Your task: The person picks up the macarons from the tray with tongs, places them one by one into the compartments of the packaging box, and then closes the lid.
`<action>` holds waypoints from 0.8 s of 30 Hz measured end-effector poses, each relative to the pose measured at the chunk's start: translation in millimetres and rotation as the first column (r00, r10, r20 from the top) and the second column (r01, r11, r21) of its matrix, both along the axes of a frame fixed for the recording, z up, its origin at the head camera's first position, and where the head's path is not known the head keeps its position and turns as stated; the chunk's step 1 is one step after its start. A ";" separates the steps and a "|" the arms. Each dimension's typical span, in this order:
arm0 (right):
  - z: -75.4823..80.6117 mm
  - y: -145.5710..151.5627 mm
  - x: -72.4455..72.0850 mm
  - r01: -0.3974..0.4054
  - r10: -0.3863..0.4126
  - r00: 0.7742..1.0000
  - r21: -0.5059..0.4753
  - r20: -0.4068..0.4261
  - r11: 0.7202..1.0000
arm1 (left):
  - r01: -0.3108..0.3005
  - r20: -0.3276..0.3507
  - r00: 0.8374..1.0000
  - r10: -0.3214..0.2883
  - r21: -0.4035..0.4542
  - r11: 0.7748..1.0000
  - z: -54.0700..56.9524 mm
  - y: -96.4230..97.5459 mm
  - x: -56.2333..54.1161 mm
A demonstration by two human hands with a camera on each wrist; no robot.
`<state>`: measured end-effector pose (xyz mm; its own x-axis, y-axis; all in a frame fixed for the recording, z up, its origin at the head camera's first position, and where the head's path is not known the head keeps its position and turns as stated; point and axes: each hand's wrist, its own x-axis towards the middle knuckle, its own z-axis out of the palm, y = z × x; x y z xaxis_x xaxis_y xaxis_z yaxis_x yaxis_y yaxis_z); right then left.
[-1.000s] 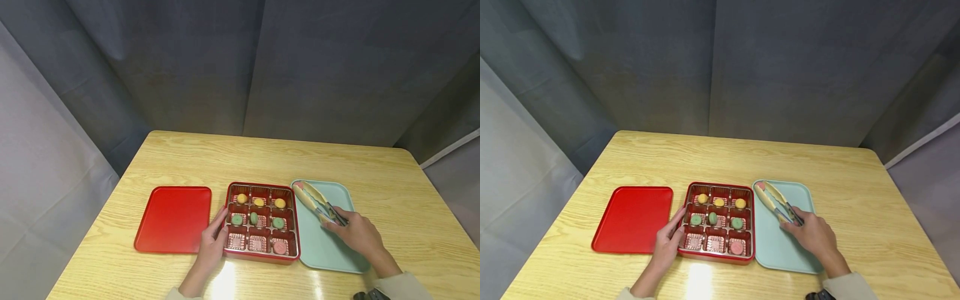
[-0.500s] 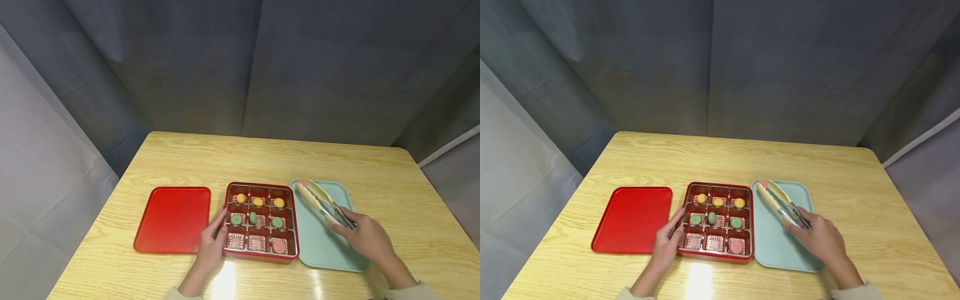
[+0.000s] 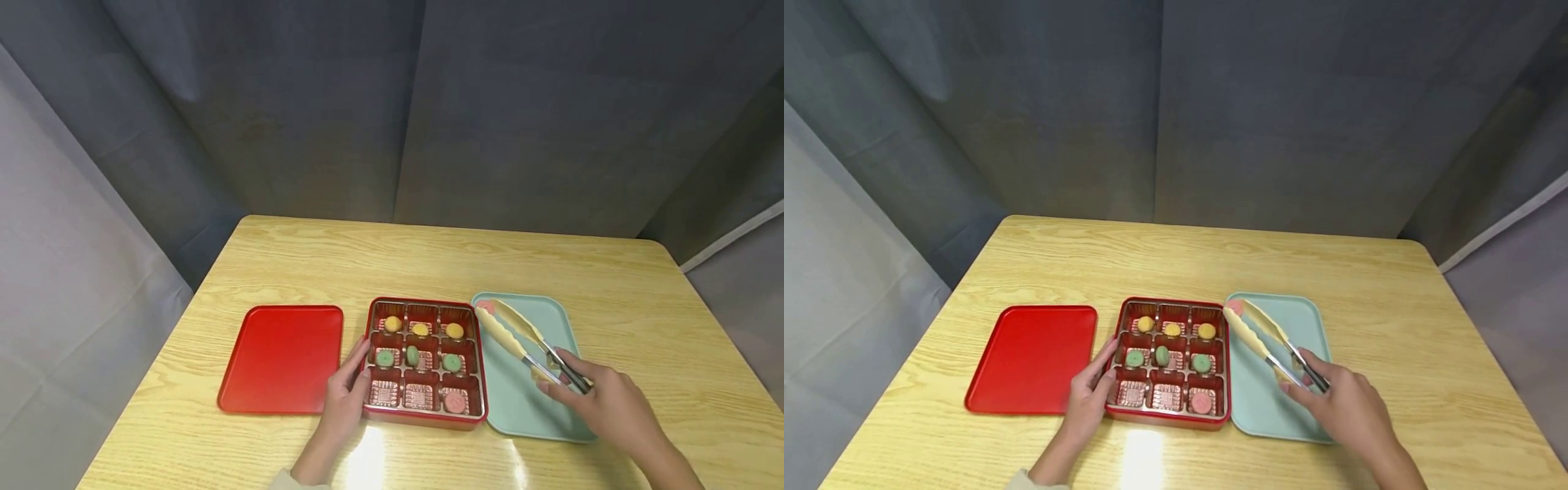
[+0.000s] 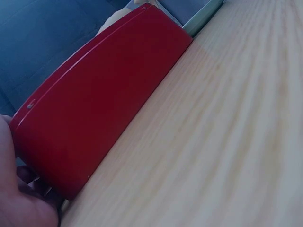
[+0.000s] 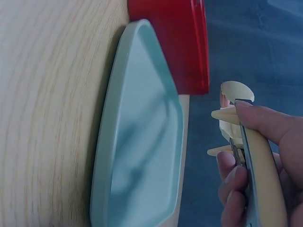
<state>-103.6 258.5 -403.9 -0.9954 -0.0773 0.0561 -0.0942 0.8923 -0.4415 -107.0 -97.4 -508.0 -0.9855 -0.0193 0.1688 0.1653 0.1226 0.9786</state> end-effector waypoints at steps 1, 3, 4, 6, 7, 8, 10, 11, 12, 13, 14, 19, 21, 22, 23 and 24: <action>0.9 -1.6 1.6 -0.007 0.007 1.000 -0.002 -0.002 1.000 | 0.001 0.001 1.000 -0.001 0.004 1.000 0.2 -0.1 0.0; 1.9 -5.1 4.5 -0.024 0.024 1.000 -0.006 -0.006 1.000 | 0.003 0.005 1.000 -0.003 0.010 1.000 0.7 -0.1 0.1; 2.3 -6.6 5.7 -0.032 0.032 0.999 -0.005 -0.005 0.999 | 0.003 0.007 1.000 -0.003 0.012 1.000 1.1 -0.1 0.1; 2.7 -9.8 7.7 -0.051 0.051 0.999 -0.011 -0.002 0.999 | 0.003 0.018 1.000 -0.003 0.011 1.000 1.9 -0.2 0.3; 2.9 -11.5 8.4 -0.061 0.061 0.998 -0.013 0.004 0.998 | 0.001 0.021 1.000 -0.001 0.008 1.000 2.4 -0.2 0.4; 3.1 -13.0 9.2 -0.072 0.073 0.997 -0.015 0.012 0.997 | -0.001 0.026 1.000 0.000 0.003 1.000 2.8 -0.2 0.5; 3.1 -15.4 11.1 -0.099 0.100 0.995 -0.019 0.023 0.995 | -0.003 0.030 1.000 0.003 -0.004 1.000 3.7 -0.2 0.8; 2.9 -16.4 12.1 -0.114 0.115 0.993 -0.025 0.023 0.993 | -0.004 0.031 1.000 0.004 -0.007 1.000 4.0 -0.2 1.0; 2.4 -17.2 13.1 -0.131 0.132 0.991 -0.028 0.017 0.991 | -0.004 0.030 1.000 0.004 -0.009 1.000 4.3 -0.2 1.1; 1.8 -17.8 14.0 -0.148 0.149 0.989 -0.028 0.005 0.989 | -0.005 0.029 1.000 0.005 -0.011 1.000 4.5 -0.2 1.1; 1.1 -18.2 15.0 -0.165 0.165 0.986 -0.032 -0.006 0.986 | -0.005 0.028 1.000 0.005 -0.011 1.000 4.4 -0.3 1.1; -1.2 -19.2 18.2 -0.229 0.227 0.973 -0.034 -0.039 0.973 | -0.003 0.028 1.000 0.004 -0.012 1.000 4.1 -0.5 0.9; -1.1 -19.4 18.7 -0.242 0.241 0.970 -0.031 -0.023 0.970 | -0.003 0.024 1.000 0.003 -0.012 1.000 3.8 -0.5 0.8; -1.2 -19.6 18.7 -0.252 0.251 0.968 -0.031 -0.018 0.967 | -0.003 0.021 1.000 0.003 -0.011 1.000 3.5 -0.4 0.7; -1.4 -19.7 18.8 -0.261 0.260 0.965 -0.032 -0.013 0.965 | -0.004 0.018 1.000 0.004 -0.011 1.000 3.0 -0.4 0.5; -1.7 -19.7 18.9 -0.272 0.271 0.962 -0.034 -0.011 0.962 | -0.004 0.013 1.000 0.004 -0.009 1.000 2.4 -0.4 0.3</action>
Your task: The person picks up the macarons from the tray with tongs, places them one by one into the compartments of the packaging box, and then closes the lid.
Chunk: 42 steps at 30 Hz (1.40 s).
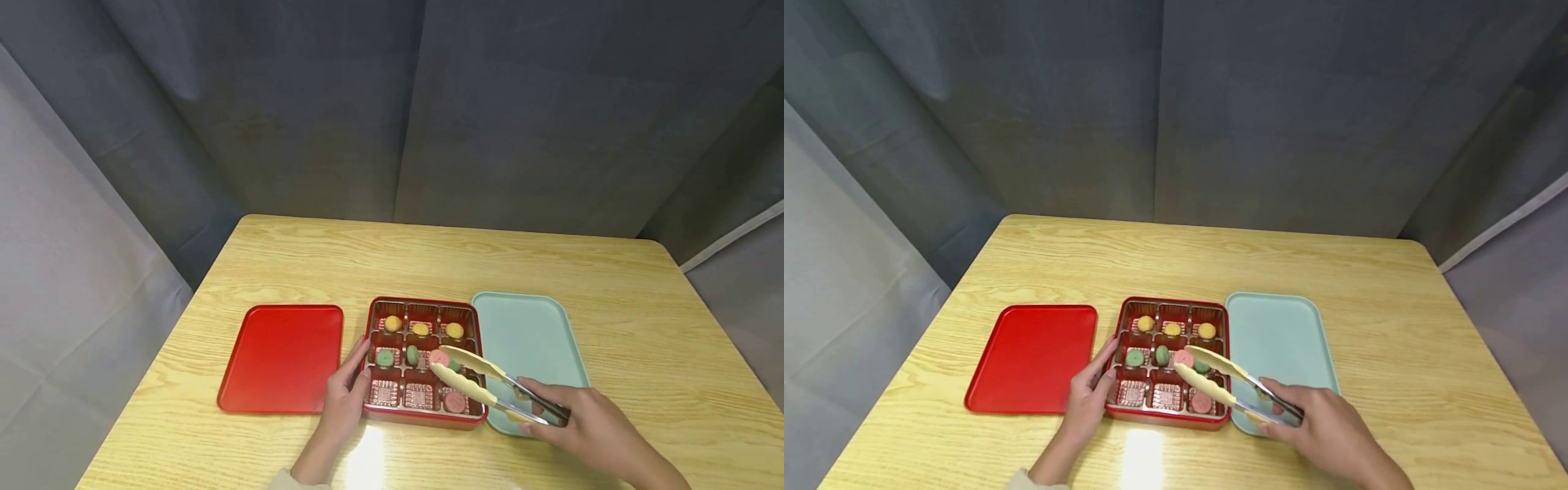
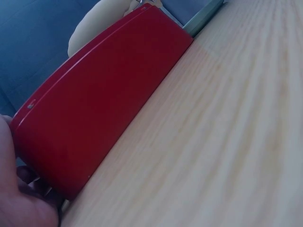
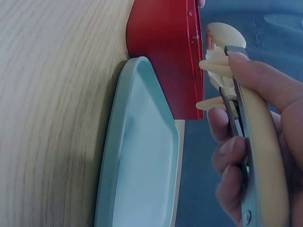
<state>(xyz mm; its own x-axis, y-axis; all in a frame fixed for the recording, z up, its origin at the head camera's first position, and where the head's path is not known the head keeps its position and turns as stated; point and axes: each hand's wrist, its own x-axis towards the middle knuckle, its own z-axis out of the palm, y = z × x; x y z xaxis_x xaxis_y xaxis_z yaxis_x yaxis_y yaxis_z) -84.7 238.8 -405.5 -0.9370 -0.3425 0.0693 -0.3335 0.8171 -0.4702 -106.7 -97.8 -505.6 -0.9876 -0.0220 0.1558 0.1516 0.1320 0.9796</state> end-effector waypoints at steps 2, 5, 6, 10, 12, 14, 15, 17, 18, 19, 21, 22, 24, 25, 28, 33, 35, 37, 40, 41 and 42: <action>-0.6 0.4 0.3 -0.027 0.027 1.000 0.001 0.000 1.000 | 0.001 -0.008 1.000 -0.001 0.000 1.000 -1.0 0.0 -0.4; -1.7 1.6 0.8 -0.075 0.075 0.997 -0.001 -0.002 0.997 | 0.005 -0.007 1.000 -0.005 0.002 1.000 -2.2 -0.2 -0.7; -1.7 2.1 0.9 -0.087 0.087 0.996 0.004 0.003 0.996 | 0.007 -0.005 1.000 -0.007 0.003 1.000 -2.4 -0.2 -0.7; -1.6 2.7 1.4 -0.126 0.125 0.991 0.019 0.035 0.992 | 0.009 0.005 1.000 -0.009 0.005 1.000 -2.0 -0.3 -0.2; -1.1 2.4 1.0 -0.139 0.137 0.987 0.016 0.089 0.990 | 0.005 0.011 1.000 -0.005 0.009 1.000 -1.0 0.0 0.0; -0.7 1.8 0.5 -0.149 0.147 0.979 0.003 0.143 0.989 | 0.002 0.015 1.000 -0.002 0.014 1.000 0.1 0.2 0.1; -0.6 1.7 0.1 -0.153 0.152 0.975 -0.003 0.165 0.988 | 0.000 0.017 1.000 0.000 0.017 1.000 0.5 0.4 0.1; -0.3 1.6 -0.5 -0.159 0.159 0.965 -0.019 0.207 0.987 | -0.004 0.024 1.000 0.004 0.024 1.000 1.2 0.6 -0.1; -0.3 1.6 -0.6 -0.161 0.162 0.964 -0.021 0.212 0.987 | -0.004 0.023 1.000 0.003 0.025 1.000 1.2 0.6 -0.2; -0.3 1.6 -0.6 -0.165 0.165 0.963 -0.022 0.213 0.986 | -0.004 0.024 1.000 0.004 0.028 1.000 1.3 0.6 -0.4; -0.2 1.6 -0.6 -0.170 0.171 0.962 -0.024 0.211 0.985 | -0.004 0.021 1.000 0.003 0.029 1.000 1.0 0.5 -0.6; 0.0 1.5 -0.6 -0.171 0.173 0.962 -0.026 0.211 0.985 | -0.003 0.018 1.000 0.002 0.029 1.000 1.1 0.5 -0.6; 0.2 1.3 -0.5 -0.173 0.174 0.963 -0.025 0.207 0.985 | -0.001 0.010 1.000 0.001 0.025 1.000 1.2 0.4 -0.4; 0.2 1.2 -0.5 -0.174 0.174 0.964 -0.021 0.202 0.985 | -0.001 0.005 1.000 0.001 0.021 1.000 1.3 0.4 -0.2; 0.3 1.0 -0.4 -0.176 0.175 0.965 -0.016 0.193 0.984 | -0.002 -0.007 1.000 0.002 0.003 1.000 1.6 0.3 0.3; -0.1 0.8 -0.3 -0.178 0.177 0.966 -0.012 0.190 0.984 | 0.000 -0.006 1.000 0.000 0.003 1.000 0.7 0.3 0.0; -0.3 0.9 -0.2 -0.177 0.177 0.966 -0.015 0.189 0.984 | 0.003 -0.004 1.000 -0.003 0.016 1.000 0.3 0.2 -0.3; -0.6 1.0 -0.2 -0.176 0.177 0.965 -0.022 0.194 0.984 | 0.007 -0.002 1.000 -0.007 0.026 1.000 -0.1 0.2 -0.4; -1.3 1.2 0.2 -0.167 0.168 0.966 -0.022 0.198 0.986 | 0.011 -0.005 1.000 -0.010 0.027 1.000 -0.3 -0.1 -0.1; -1.6 1.3 0.3 -0.162 0.163 0.966 -0.018 0.200 0.987 | 0.011 -0.005 1.000 -0.011 0.026 1.000 -0.4 -0.1 0.0; -1.9 1.5 0.5 -0.156 0.157 0.966 -0.019 0.205 0.988 | 0.010 -0.004 1.000 -0.010 0.022 1.000 -0.3 -0.2 0.1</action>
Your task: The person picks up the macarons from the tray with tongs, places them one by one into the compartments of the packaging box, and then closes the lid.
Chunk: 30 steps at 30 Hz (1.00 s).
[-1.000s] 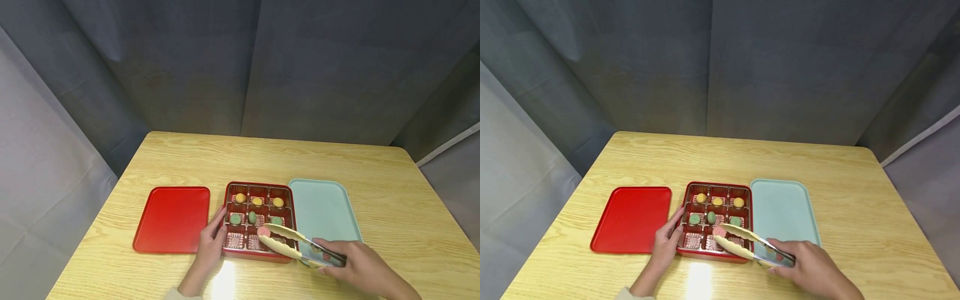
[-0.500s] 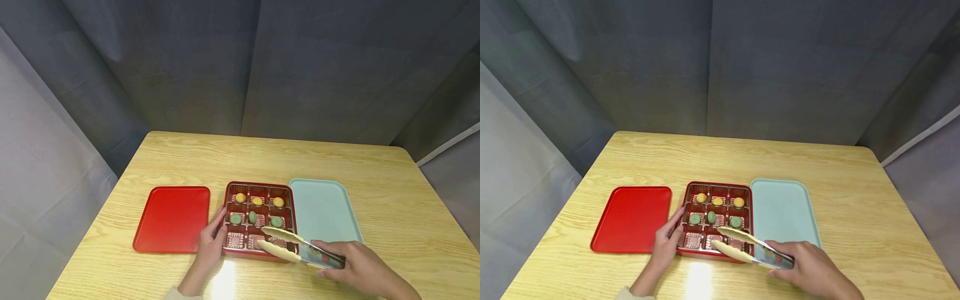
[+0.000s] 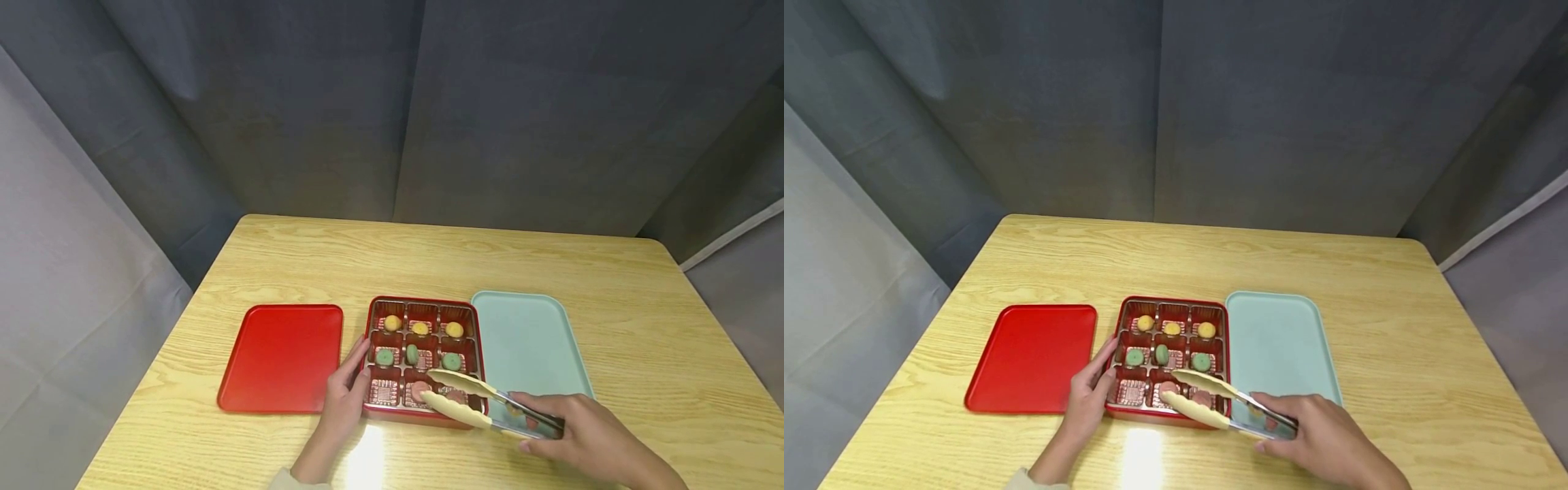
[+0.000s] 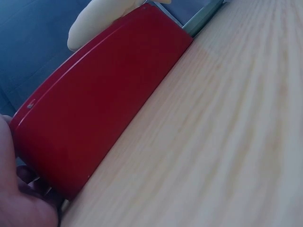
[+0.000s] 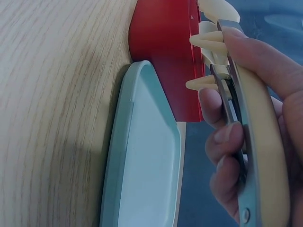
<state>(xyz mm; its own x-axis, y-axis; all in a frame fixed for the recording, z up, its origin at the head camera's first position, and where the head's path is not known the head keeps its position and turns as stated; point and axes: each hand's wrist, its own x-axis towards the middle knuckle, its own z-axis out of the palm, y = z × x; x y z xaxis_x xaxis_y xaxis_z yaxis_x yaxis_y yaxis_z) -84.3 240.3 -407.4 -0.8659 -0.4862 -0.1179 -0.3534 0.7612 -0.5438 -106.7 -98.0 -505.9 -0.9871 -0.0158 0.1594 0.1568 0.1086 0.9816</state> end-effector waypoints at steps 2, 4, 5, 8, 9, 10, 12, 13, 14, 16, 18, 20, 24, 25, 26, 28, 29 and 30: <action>-0.5 0.6 0.3 0.015 -0.015 1.000 0.003 0.000 1.000 | -0.002 0.000 1.000 0.002 -0.005 1.000 0.3 -0.1 0.2; -1.2 1.5 0.8 0.025 -0.025 1.000 -0.004 -0.015 1.000 | -0.004 0.003 1.000 0.004 -0.006 1.000 0.6 -0.2 0.5; -1.8 2.1 1.1 0.029 -0.029 0.999 -0.013 -0.031 1.000 | -0.005 0.005 1.000 0.006 -0.007 1.000 0.6 -0.2 0.4; -4.4 4.9 2.3 0.036 -0.039 0.997 -0.052 -0.071 0.998 | -0.006 0.011 1.000 0.006 -0.005 1.000 0.5 -0.3 0.6; -5.3 5.9 2.6 0.038 -0.044 0.996 -0.063 -0.084 0.997 | -0.006 0.012 1.000 0.006 -0.006 1.000 0.4 -0.3 0.6; -6.1 6.7 2.7 0.046 -0.053 0.995 -0.077 -0.085 0.996 | -0.006 0.013 1.000 0.006 -0.004 1.000 0.4 -0.3 0.5; -7.6 8.2 2.7 0.075 -0.083 0.993 -0.092 -0.087 0.993 | -0.005 0.016 1.000 0.005 0.001 1.000 0.2 -0.4 0.4; -8.1 8.4 2.4 0.097 -0.106 0.990 -0.094 -0.097 0.991 | -0.005 0.017 1.000 0.005 0.003 1.000 0.2 -0.3 0.4; -8.8 8.7 2.2 0.122 -0.132 0.986 -0.097 -0.105 0.988 | -0.005 0.017 1.000 0.005 0.005 1.000 0.2 -0.3 0.3; -11.0 9.3 1.6 0.176 -0.189 0.976 -0.115 -0.110 0.978 | -0.006 0.024 1.000 0.006 0.010 1.000 0.3 -0.3 0.2; -14.1 10.3 0.8 0.231 -0.248 0.961 -0.132 -0.126 0.964 | -0.008 0.030 1.000 0.008 0.009 1.000 0.2 -0.3 0.1; -17.0 12.1 -0.4 0.286 -0.304 0.942 -0.139 -0.140 0.948 | -0.011 0.031 0.999 0.010 0.006 1.000 0.0 -0.2 0.1; -22.5 16.8 -2.9 0.368 -0.388 0.903 -0.135 -0.185 0.920 | -0.010 0.034 0.999 0.010 0.008 1.000 0.1 -0.2 0.0; -23.6 18.1 -3.3 0.384 -0.403 0.894 -0.132 -0.194 0.914 | -0.009 0.031 0.999 0.009 0.008 1.000 0.0 -0.2 -0.1; -24.9 19.5 -3.5 0.396 -0.415 0.887 -0.131 -0.204 0.909 | -0.007 0.029 1.000 0.007 0.009 1.000 0.1 -0.2 -0.2; -27.2 22.2 -4.0 0.420 -0.439 0.874 -0.130 -0.211 0.898 | -0.003 0.025 1.000 0.002 0.010 1.000 0.0 -0.2 -0.4; -28.3 23.5 -4.2 0.429 -0.448 0.869 -0.130 -0.211 0.894 | -0.001 0.023 1.000 0.001 0.012 1.000 0.2 -0.2 -0.4; -29.4 24.7 -4.4 0.438 -0.456 0.865 -0.131 -0.210 0.890 | 0.000 0.022 1.000 0.000 0.013 1.000 0.3 -0.2 -0.5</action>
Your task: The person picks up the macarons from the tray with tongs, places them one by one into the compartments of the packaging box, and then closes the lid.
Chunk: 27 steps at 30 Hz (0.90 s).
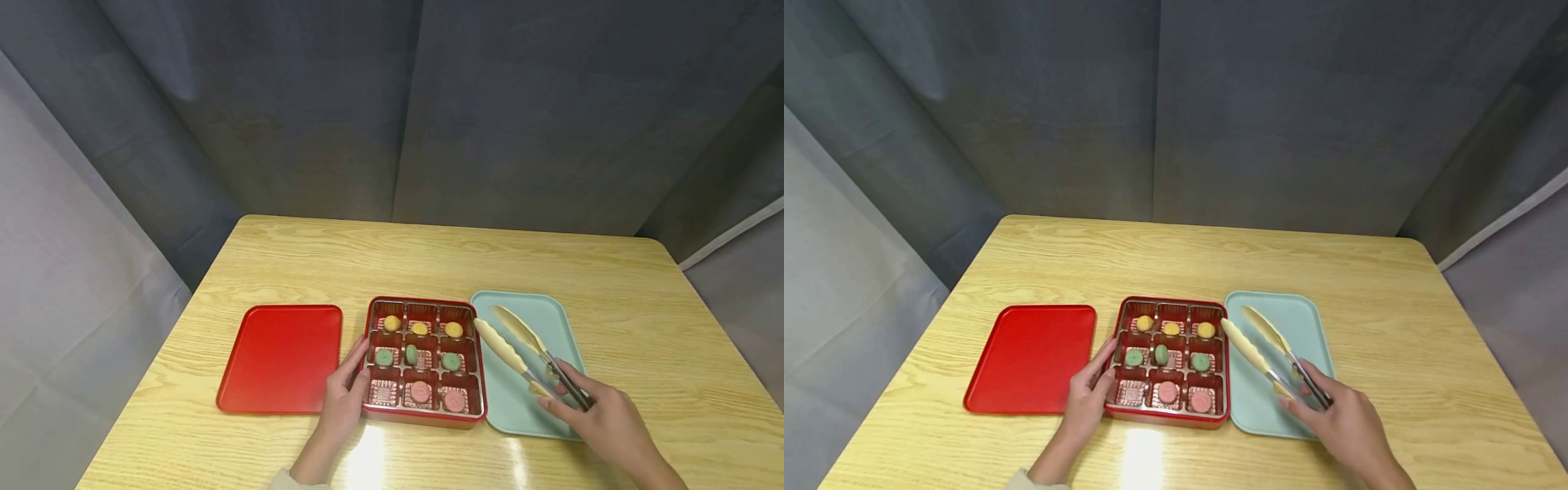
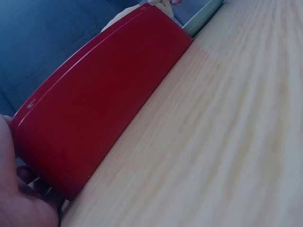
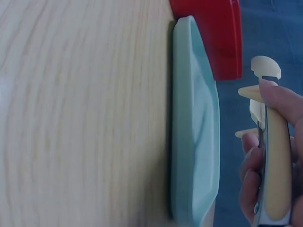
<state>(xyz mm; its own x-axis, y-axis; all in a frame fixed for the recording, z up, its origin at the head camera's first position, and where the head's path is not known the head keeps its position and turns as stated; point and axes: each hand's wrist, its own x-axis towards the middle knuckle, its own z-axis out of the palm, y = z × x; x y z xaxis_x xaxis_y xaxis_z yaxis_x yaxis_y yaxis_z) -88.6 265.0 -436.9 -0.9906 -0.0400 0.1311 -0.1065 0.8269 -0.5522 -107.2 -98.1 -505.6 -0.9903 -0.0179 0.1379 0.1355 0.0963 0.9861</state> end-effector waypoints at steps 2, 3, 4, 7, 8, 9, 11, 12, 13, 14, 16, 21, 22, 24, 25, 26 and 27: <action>-2.2 2.6 -0.6 0.020 -0.020 1.000 -0.002 0.004 1.000 | 0.002 0.002 1.000 -0.002 0.002 1.000 0.1 0.0 -0.1; -3.1 3.9 -1.0 0.031 -0.031 0.999 -0.003 0.007 1.000 | 0.002 0.002 1.000 -0.002 0.002 1.000 0.0 0.0 -0.1; -4.1 5.3 -1.4 0.039 -0.039 0.999 -0.004 0.007 0.999 | 0.001 0.003 1.000 -0.001 0.003 1.000 0.1 0.0 -0.1; -6.5 9.7 -2.5 0.066 -0.066 0.998 -0.006 0.001 0.998 | -0.001 0.007 1.000 0.001 0.001 1.000 0.2 0.1 0.0; -7.2 11.1 -2.8 0.080 -0.080 0.997 -0.004 0.007 0.997 | -0.002 0.007 1.000 0.002 0.001 1.000 0.3 0.2 0.1; -7.9 12.7 -3.1 0.091 -0.091 0.996 -0.004 0.007 0.996 | -0.003 0.007 1.000 0.003 0.001 1.000 0.5 0.3 0.1; -9.2 15.8 -3.4 0.118 -0.118 0.993 -0.005 0.029 0.993 | -0.005 0.008 1.000 0.005 -0.002 1.000 0.9 0.4 0.3; -9.9 17.5 -3.6 0.133 -0.133 0.990 -0.005 0.040 0.991 | -0.006 0.007 1.000 0.006 -0.002 1.000 1.0 0.4 0.4; -10.7 19.2 -4.0 0.151 -0.150 0.988 -0.003 0.042 0.989 | -0.006 0.004 1.000 0.006 -0.004 1.000 1.1 0.4 0.4; -11.7 20.9 -4.4 0.168 -0.168 0.985 -0.002 0.045 0.986 | -0.006 0.002 1.000 0.006 -0.004 1.000 1.0 0.3 0.4; -13.8 24.6 -4.9 0.198 -0.198 0.979 -0.001 0.041 0.980 | -0.005 -0.002 1.000 0.005 -0.004 1.000 0.7 0.1 0.3; -19.2 36.5 -7.0 0.271 -0.271 0.962 -0.011 0.033 0.962 | -0.005 -0.005 1.000 0.005 -0.006 1.000 0.0 -0.1 0.3; -20.4 39.5 -7.2 0.284 -0.283 0.958 -0.016 0.047 0.959 | -0.006 -0.006 1.000 0.006 -0.007 1.000 -0.2 -0.1 0.2; -23.3 46.1 -7.4 0.306 -0.304 0.950 -0.022 0.074 0.952 | -0.007 -0.004 1.000 0.007 -0.009 1.000 -0.2 -0.1 0.3; -25.0 49.6 -7.7 0.319 -0.316 0.945 -0.021 0.083 0.948 | -0.006 -0.004 1.000 0.006 -0.009 1.000 -0.3 -0.1 0.3; -26.7 53.3 -7.8 0.334 -0.331 0.939 -0.023 0.096 0.942 | -0.006 -0.004 1.000 0.006 -0.009 1.000 -0.2 -0.1 0.3; -28.6 56.8 -8.2 0.352 -0.348 0.932 -0.022 0.106 0.936 | -0.006 -0.004 1.000 0.006 -0.008 1.000 -0.3 0.0 0.2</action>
